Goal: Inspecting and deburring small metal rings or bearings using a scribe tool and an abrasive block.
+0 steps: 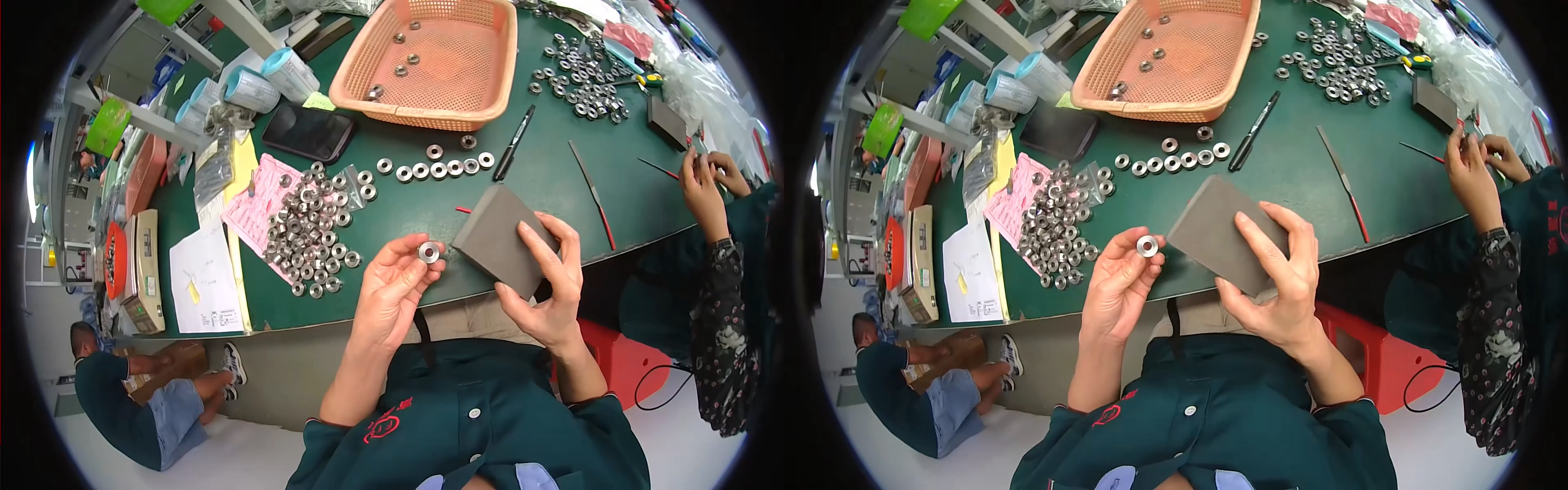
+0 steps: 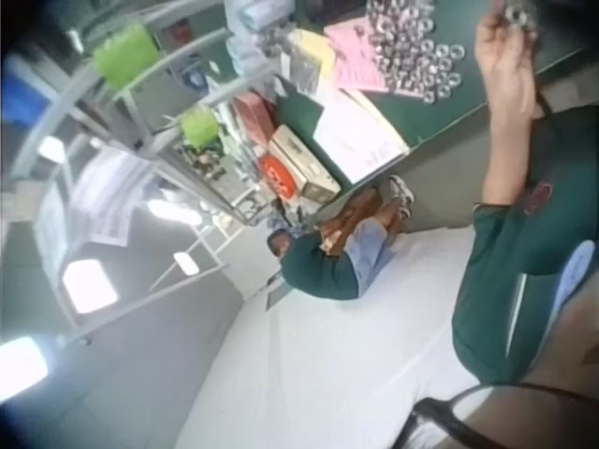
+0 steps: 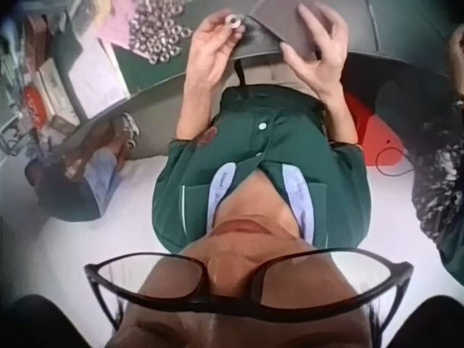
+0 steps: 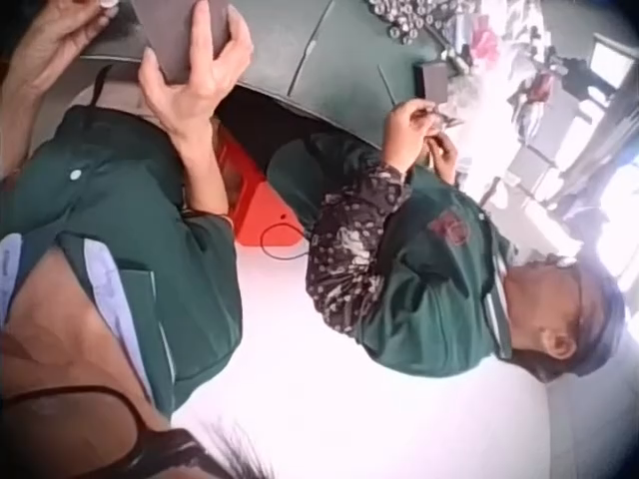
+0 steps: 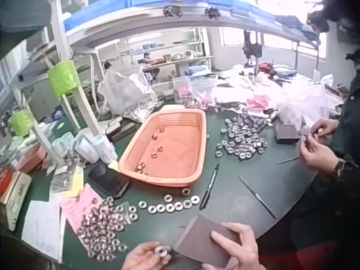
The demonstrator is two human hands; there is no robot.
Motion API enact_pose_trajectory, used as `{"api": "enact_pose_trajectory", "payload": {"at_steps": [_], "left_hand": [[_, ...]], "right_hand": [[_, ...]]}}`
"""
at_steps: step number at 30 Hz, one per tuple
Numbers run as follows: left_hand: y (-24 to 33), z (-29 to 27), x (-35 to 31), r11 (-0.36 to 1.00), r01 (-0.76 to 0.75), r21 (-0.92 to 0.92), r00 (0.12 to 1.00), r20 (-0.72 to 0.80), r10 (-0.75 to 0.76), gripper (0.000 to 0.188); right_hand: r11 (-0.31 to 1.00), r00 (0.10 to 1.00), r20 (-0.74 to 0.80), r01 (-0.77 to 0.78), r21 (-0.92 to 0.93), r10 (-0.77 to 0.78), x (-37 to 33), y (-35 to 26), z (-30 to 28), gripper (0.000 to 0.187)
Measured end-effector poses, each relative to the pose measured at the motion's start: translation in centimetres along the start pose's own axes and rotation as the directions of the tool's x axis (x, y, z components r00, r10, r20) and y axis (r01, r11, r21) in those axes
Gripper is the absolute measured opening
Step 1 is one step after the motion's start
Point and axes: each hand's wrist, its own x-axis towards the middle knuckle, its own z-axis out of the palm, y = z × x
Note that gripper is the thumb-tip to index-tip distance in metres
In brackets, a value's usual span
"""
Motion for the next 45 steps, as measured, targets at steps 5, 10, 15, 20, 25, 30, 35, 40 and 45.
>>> {"api": "enact_pose_trajectory", "payload": {"at_steps": [5,10,15,20,25,30,35,40,45], "left_hand": [[-0.2,-0.3,0.5,1.0,-0.013,0.017,1.0,-0.02,0.014,0.026],[-0.2,0.1,0.9,0.992,-0.076,0.104,0.997,-0.016,0.078,0.026],[-0.7,0.7,1.2,0.943,-0.205,0.263,0.977,-0.008,0.215,0.025],[0.3,0.9,1.3,0.946,-0.19,0.264,0.982,0.053,0.183,0.02],[1.0,0.0,1.2,0.979,-0.046,0.198,0.994,0.105,0.026,0.021],[0.8,-0.2,1.8,0.995,0.084,0.054,0.992,0.085,-0.088,0.023],[0.8,-0.2,2.0,0.999,0.038,0.036,0.999,0.003,-0.038,0.028],[0.4,-0.9,2.5,0.998,0.04,-0.045,0.995,0.092,-0.036,0.027],[-0.2,0.2,2.5,1.0,0.016,-0.016,0.998,0.06,-0.015,0.025]], "right_hand": [[0.999,0.999,0.028,0.035,-0.008,-0.035,0.5,0.0,0.3,0.062],[0.999,0.995,0.093,0.035,-0.007,-0.034,0.8,-0.3,0.0,0.061],[0.996,0.995,0.093,0.042,-0.073,-0.035,1.2,-0.4,0.6,0.06],[0.971,0.989,0.004,0.148,-0.186,-0.149,0.7,-0.3,1.0,0.058],[0.997,0.994,0.091,0.06,0.057,-0.065,1.1,-0.2,0.3,0.058],[0.955,0.961,-0.146,0.202,-0.22,-0.236,1.1,0.9,1.6,0.059],[0.999,0.998,-0.06,0.003,0.037,-0.001,1.6,1.1,1.1,0.061],[0.998,0.999,0.001,-0.046,0.049,0.046,1.1,1.2,1.4,0.062],[0.987,0.999,0.04,-0.016,0.16,0.01,1.2,0.0,1.5,0.061]]}}
